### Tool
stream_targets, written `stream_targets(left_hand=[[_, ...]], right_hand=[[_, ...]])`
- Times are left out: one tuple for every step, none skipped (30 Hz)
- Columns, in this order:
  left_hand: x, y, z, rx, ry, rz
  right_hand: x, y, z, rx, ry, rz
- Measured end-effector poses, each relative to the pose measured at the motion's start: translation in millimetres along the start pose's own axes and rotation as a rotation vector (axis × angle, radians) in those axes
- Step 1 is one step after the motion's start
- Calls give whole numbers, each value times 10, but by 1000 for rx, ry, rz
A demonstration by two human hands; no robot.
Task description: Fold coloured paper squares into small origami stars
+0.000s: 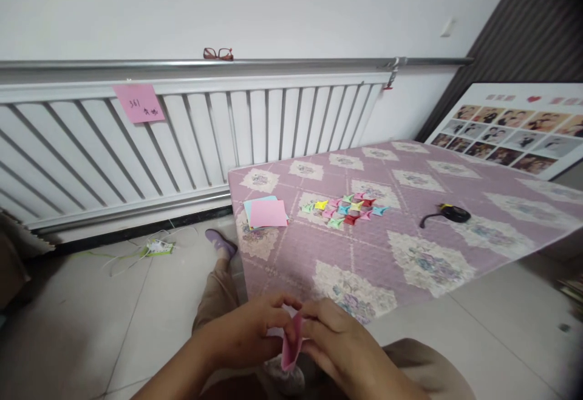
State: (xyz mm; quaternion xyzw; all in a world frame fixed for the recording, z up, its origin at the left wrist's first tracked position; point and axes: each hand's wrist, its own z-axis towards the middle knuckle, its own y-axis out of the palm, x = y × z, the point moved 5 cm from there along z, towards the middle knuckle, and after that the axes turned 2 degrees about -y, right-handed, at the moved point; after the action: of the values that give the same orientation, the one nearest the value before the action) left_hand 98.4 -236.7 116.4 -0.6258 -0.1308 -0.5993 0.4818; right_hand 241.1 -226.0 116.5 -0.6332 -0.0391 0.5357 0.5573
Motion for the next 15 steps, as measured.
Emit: stream_targets(left_hand=[[15, -14, -2, -18, 6, -15], [30, -28, -6, -31, 15, -29], [41, -39, -12, -46, 22, -41], [47, -47, -18, -60, 23, -51], [47, -49, -25, -80, 19, -62], [42, -45, -33, -104, 11, -74], [33, -39, -42, -128, 2, -88], [22, -31, -51, -149, -7, -103], [10, -23, -58, -170, -16, -119], [-4, -16, -65, -185, -26, -134], [-20, -12, -69, -192, -38, -151], [-35, -11, -71, -192, -53, -170], [-48, -9, -72, -194, -66, -190], [-56, -8, -71, -196, -76, -209], [-58, -10, -67, -196, -80, -227]], right_hand=[[-37, -13, 8, -18, -10, 33], [-72, -22, 13, -34, -18, 63], [-102, -25, 15, -47, -22, 88], [-127, -21, 13, -58, -27, 109], [-145, -12, 7, -66, -35, 126], [-156, 1, -2, -72, -41, 141], [-157, 19, -14, -80, -41, 152], [-155, 39, -26, -93, -38, 164], [-153, 56, -37, -104, -33, 177], [-152, 67, -45, -115, -26, 190], [-158, 72, -49, -123, -20, 207], [-169, 71, -49, -131, -15, 226], [-185, 65, -45, -139, -10, 248], [-201, 57, -38, -144, -1, 271], [-217, 48, -30, -148, 11, 291]])
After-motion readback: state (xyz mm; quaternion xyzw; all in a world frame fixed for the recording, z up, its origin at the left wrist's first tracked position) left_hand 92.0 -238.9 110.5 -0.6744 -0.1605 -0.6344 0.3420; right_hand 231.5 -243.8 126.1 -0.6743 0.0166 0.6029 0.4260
